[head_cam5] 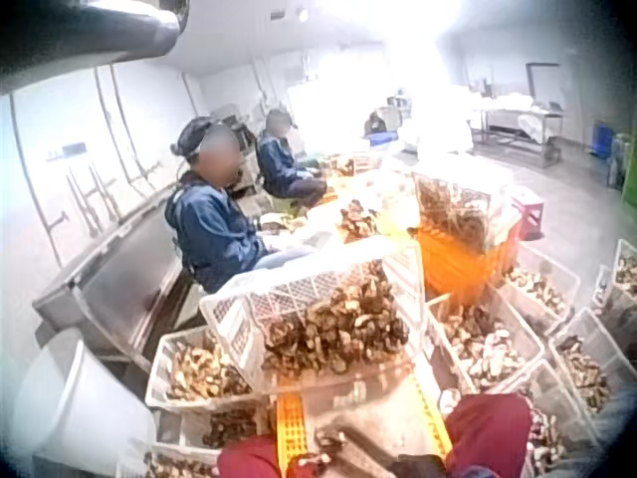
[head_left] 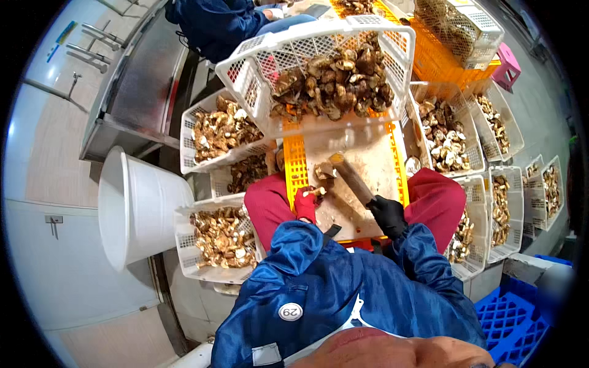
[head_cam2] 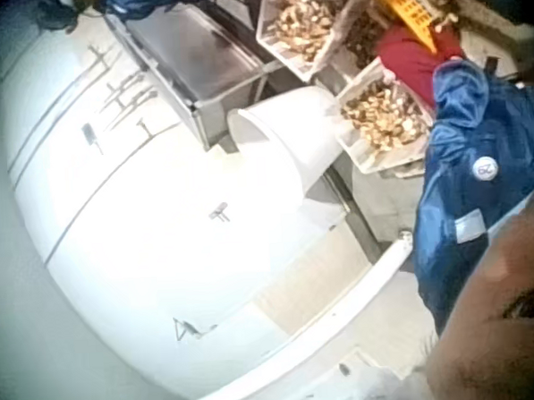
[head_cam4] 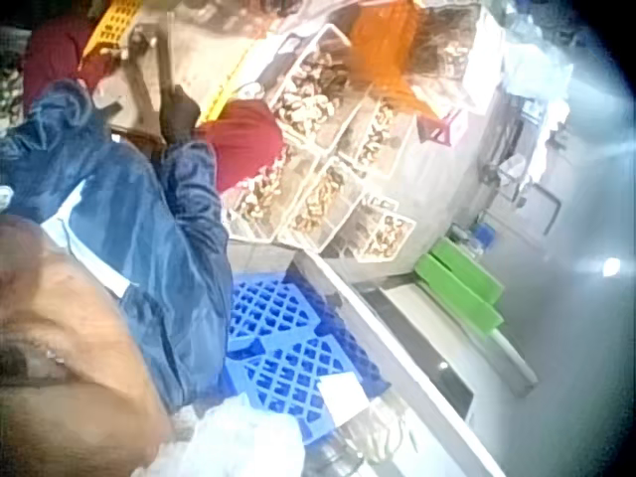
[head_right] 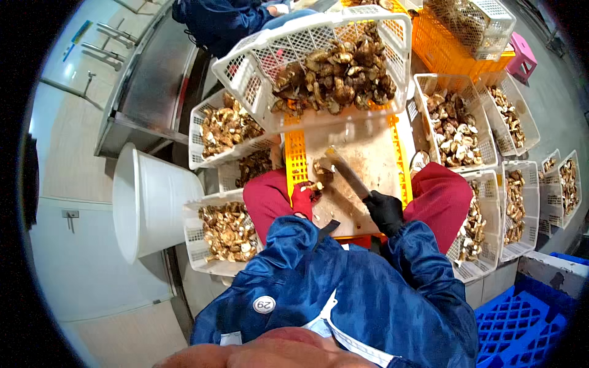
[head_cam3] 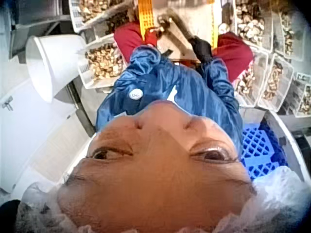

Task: The person uses a blade to trim and clean roots on a cutting board, picking them from a white plastic crate and placing the finished pieces into a separate container.

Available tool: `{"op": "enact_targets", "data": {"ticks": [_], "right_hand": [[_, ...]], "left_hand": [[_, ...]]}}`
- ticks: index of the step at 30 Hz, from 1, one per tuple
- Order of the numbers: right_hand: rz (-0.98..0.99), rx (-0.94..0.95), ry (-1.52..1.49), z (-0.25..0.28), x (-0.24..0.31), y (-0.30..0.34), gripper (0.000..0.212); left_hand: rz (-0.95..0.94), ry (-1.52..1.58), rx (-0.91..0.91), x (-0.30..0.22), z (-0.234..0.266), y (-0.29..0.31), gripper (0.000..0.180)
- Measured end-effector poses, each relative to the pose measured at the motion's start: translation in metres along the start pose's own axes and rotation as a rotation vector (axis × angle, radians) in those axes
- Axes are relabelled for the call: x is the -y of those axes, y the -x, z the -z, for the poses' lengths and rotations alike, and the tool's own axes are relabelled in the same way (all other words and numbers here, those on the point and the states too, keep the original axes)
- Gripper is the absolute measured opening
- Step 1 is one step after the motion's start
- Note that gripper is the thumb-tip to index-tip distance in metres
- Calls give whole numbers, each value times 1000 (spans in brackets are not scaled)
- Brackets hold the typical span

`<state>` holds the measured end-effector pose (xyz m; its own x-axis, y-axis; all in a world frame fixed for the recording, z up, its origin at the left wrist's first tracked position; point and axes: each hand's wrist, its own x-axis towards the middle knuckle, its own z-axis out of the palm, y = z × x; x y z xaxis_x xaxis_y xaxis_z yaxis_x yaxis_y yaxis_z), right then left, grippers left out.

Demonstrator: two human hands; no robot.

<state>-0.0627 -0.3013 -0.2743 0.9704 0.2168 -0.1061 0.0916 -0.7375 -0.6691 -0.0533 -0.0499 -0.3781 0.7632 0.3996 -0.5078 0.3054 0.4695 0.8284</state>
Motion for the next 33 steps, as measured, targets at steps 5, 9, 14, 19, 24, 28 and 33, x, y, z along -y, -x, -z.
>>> {"op": "enact_targets", "data": {"ticks": [5, 9, 14, 19, 24, 28, 33], "right_hand": [[-668, 48, -1098, -7, -27, -18, 20], [-665, 53, -1344, -16, -63, -16, 25], [-592, 126, -1258, -43, -60, -29, 24], [-633, 137, -1281, -43, -63, -31, 21], [-629, 142, -1282, -44, -61, -32, 20], [-685, 146, -1258, -36, -56, -31, 20], [-653, 130, -1274, -45, -57, -31, 21]], "left_hand": [[-8, 5, 70, 15, 22, -55, 24], [-293, -728, -145, -30, -73, -9, 58], [-269, -996, -1, -47, -75, -24, 65], [-410, -1022, 214, -54, -83, -8, 66], [-471, -654, 247, -109, -36, -7, 64], [-868, -1020, -263, -230, 27, 42, 60], [-450, -1587, -678, -275, 141, 86, 58]]}}
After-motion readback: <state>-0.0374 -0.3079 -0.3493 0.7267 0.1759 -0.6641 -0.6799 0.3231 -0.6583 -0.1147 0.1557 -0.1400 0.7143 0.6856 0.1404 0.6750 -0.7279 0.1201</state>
